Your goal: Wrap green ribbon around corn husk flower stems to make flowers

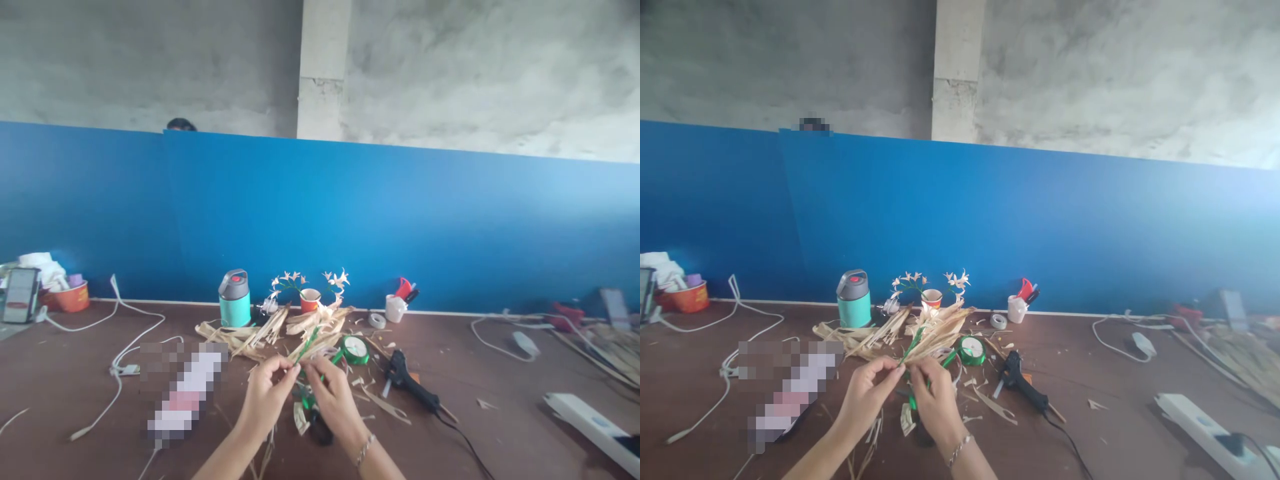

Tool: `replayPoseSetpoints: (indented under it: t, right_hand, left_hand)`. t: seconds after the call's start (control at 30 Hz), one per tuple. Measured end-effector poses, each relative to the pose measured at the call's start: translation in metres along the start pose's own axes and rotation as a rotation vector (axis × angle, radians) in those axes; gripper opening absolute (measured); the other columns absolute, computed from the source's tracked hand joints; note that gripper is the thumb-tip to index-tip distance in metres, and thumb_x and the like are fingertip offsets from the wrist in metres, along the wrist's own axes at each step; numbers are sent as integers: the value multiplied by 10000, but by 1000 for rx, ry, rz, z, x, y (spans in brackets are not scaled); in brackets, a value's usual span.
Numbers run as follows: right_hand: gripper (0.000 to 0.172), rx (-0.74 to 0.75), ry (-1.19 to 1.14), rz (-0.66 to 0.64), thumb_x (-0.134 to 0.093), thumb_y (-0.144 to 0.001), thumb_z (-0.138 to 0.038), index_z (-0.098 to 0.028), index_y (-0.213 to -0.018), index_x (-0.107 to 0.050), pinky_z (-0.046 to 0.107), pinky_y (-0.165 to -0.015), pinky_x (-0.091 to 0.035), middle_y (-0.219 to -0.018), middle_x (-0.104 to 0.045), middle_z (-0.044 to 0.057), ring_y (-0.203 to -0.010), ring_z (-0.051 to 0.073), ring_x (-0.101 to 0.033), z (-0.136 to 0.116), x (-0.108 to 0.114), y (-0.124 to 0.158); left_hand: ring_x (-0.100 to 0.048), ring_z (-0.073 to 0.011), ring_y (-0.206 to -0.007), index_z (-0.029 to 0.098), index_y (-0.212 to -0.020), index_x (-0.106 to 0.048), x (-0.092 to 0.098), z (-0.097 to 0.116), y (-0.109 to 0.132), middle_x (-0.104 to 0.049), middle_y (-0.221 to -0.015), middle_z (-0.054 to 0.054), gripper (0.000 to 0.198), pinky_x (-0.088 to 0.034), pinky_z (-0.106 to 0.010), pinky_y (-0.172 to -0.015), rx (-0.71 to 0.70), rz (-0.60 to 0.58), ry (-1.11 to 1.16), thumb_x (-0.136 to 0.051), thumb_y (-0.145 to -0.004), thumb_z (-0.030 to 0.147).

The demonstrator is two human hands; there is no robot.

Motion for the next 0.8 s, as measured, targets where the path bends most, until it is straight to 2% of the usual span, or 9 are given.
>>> replayPoseSetpoints:
  t: [0.13, 0.33, 0.43, 0.57, 0.6, 0.67, 0.73, 0.8]
  right_hand:
    - [119, 3, 85, 32, -577, -757, -173, -176, -662, -648, 252, -610, -407, -640, -612, 8, -634, 170, -541, 3, -3, 0]
    - [123, -28, 97, -33, -562, -699, -118, -179, -611, -624, 250, -578, -378, -601, -589, -5, -599, 160, -512, 1, 0, 0]
    - [114, -116, -32, -87, -574, -712, -167, -173, -624, -646, 259, -610, -398, -622, -602, 1, -627, 166, -528, -1, 5, -3]
    - [191, -201, -283, -80, -644, -734, -326, -177, -839, -702, 280, -697, -425, -791, -658, 33, -748, 184, -561, -6, 9, -5]
    - [199, -207, -334, -86, -673, -714, -349, -177, -809, -703, 276, -683, -425, -775, -653, 31, -729, 178, -556, -7, 9, -6]
    - [215, -209, -409, -79, -724, -662, -371, -165, -629, -670, 256, -611, -407, -654, -614, 11, -628, 150, -517, -8, 7, -6]
    - [311, -217, -439, -34, -756, -622, -380, -158, -482, -589, 241, -545, -370, -541, -549, -12, -538, 118, -453, -7, 5, -5]
    - [357, -232, -434, 21, -771, -599, -386, -154, -441, -549, 233, -507, -336, -478, -492, -31, -492, 99, -403, -4, 3, -5]
  left_hand:
    - [-455, -121, -435, 163, -650, -621, 1, 0, -1, -486, -449, 44, 259, -341, -218, -470, 50, 49, 73, -637, -725, 410]
    - [-355, -81, -404, 147, -648, -640, 1, 1, -1, -415, -402, 70, 264, -248, -194, -432, 180, 55, 204, -678, -681, 406]
    - [-336, -71, -394, 145, -600, -619, 2, 6, -2, -407, -383, 70, 271, -216, -192, -425, 197, 4, 206, -690, -673, 396]
    - [-305, -51, -368, 143, -600, -589, 1, 9, -1, -406, -402, 77, 310, -133, -195, -401, 284, -150, 262, -718, -646, 421]
    - [-303, -48, -364, 144, -600, -577, 0, 9, 0, -413, -415, 77, 322, -119, -197, -395, 313, -193, 286, -728, -631, 427]
    - [-316, -48, -364, 151, -601, -553, -2, 7, 1, -427, -433, 75, 335, -115, -196, -385, 355, -255, 317, -742, -608, 427]
    - [-329, -53, -364, 155, -603, -545, -4, 6, 2, -436, -424, 74, 328, -137, -194, -380, 362, -280, 304, -738, -609, 420]
    - [-331, -59, -354, 150, -603, -563, -4, 6, 3, -444, -393, 69, 307, -169, -197, -379, 343, -283, 246, -717, -635, 414]
Point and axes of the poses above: each hand's wrist, its own y-axis away from the middle knuckle, its own x-axis out of the back of the hand, z = x × y, the point moved 1 cm from there along -y, towards the middle knuckle
